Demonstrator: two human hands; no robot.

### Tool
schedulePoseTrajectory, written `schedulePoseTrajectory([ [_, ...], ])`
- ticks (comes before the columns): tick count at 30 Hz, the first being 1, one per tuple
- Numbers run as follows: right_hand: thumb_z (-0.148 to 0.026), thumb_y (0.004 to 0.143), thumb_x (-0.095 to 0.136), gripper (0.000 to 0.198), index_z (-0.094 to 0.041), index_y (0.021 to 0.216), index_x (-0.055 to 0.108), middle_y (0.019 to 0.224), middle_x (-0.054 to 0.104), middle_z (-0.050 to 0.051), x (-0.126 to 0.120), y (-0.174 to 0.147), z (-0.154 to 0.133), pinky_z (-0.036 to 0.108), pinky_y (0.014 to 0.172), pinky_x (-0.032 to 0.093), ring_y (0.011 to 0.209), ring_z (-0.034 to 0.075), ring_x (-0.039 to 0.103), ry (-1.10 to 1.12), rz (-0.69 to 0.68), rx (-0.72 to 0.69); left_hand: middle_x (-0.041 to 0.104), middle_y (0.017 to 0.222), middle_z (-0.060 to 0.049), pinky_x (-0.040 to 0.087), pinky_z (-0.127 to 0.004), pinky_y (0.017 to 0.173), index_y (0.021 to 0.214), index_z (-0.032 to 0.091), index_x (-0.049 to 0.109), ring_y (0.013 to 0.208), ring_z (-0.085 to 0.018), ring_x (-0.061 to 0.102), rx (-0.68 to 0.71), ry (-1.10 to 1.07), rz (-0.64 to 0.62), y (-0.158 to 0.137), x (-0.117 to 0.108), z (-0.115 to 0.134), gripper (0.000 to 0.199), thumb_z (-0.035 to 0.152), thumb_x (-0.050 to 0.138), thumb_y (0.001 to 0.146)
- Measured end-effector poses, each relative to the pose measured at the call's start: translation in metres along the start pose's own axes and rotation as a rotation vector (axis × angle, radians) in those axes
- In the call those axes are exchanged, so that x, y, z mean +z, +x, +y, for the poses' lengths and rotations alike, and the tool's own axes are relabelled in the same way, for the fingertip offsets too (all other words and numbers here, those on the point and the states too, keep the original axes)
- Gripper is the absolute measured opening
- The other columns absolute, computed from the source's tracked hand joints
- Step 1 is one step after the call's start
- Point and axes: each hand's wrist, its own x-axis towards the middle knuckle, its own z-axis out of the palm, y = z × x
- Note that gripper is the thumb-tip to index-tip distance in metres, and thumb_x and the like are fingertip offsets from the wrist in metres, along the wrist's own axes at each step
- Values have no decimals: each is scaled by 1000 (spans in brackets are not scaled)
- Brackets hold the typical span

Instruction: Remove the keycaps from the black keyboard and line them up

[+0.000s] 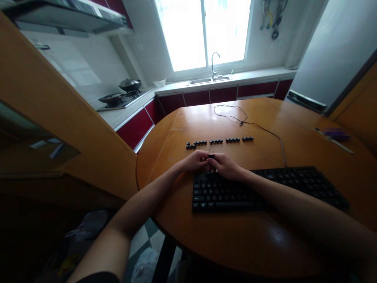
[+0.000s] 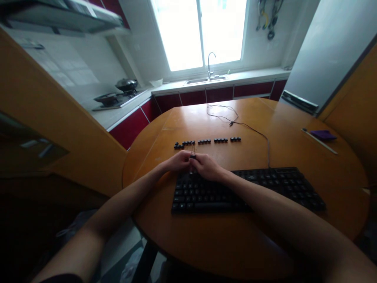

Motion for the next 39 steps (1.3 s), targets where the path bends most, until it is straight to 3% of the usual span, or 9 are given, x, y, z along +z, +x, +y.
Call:
schedulePoseTrajectory([
  [5,-40,99,47,34,-17,79,63,73,67,5,-6,7,4,28,63,43,63,16,59,3,439,36,71,83,-5,46,-24,66,104,15,72,74,-13,62,42,55,416,5,-3,0,27,34,55,96],
  [8,-42,99,46,35,-17,80,63,75,69,6,-11,9,4,29,63,43,63,16,58,1,540,67,72,91,-7,47,-25,68,111,17,70,79,-15,63,113,60,494,5,-5,2,32,43,60,95],
  [12,-42,97,47,32,-18,81,62,77,70,7,-9,9,4,30,65,45,66,17,61,39,529,66,71,97,-7,47,-26,67,106,19,69,80,-15,61,251,201,466,5,-1,9,37,44,79,81],
  [16,-40,96,49,30,-19,78,60,73,68,5,-7,9,5,29,63,45,66,18,61,37,510,51,70,92,-5,47,-27,66,101,19,67,76,-13,61,310,275,444,6,6,12,25,37,75,86],
  [20,-41,96,49,30,-18,80,61,74,69,5,-7,10,9,29,62,45,68,18,63,48,491,101,69,89,-3,48,-27,67,104,19,64,74,-13,60,338,312,481,7,8,8,27,34,76,85],
  [25,-42,96,49,31,-18,79,60,71,67,4,-9,10,16,29,62,45,65,17,62,29,466,136,65,106,-8,52,-34,82,110,23,68,95,-18,60,425,464,437,5,8,9,20,30,69,91],
  [29,-38,95,50,29,-19,76,58,68,63,3,-11,10,14,29,61,43,63,17,58,-25,479,106,63,113,-7,51,-37,90,108,28,73,101,-20,56,357,583,441,2,11,16,17,29,67,92],
  [33,-36,95,50,28,-19,73,57,66,62,2,-11,9,9,28,59,41,61,16,56,-41,470,97,61,115,-8,49,-39,92,101,27,75,104,-22,56,265,491,442,3,12,21,16,33,75,86],
  [39,-40,96,49,33,-17,76,62,74,69,6,-7,10,13,28,63,45,64,16,60,45,473,138,58,121,-8,42,-42,101,97,26,78,110,-25,50,34,532,672,6,-9,5,17,34,79,82],
])
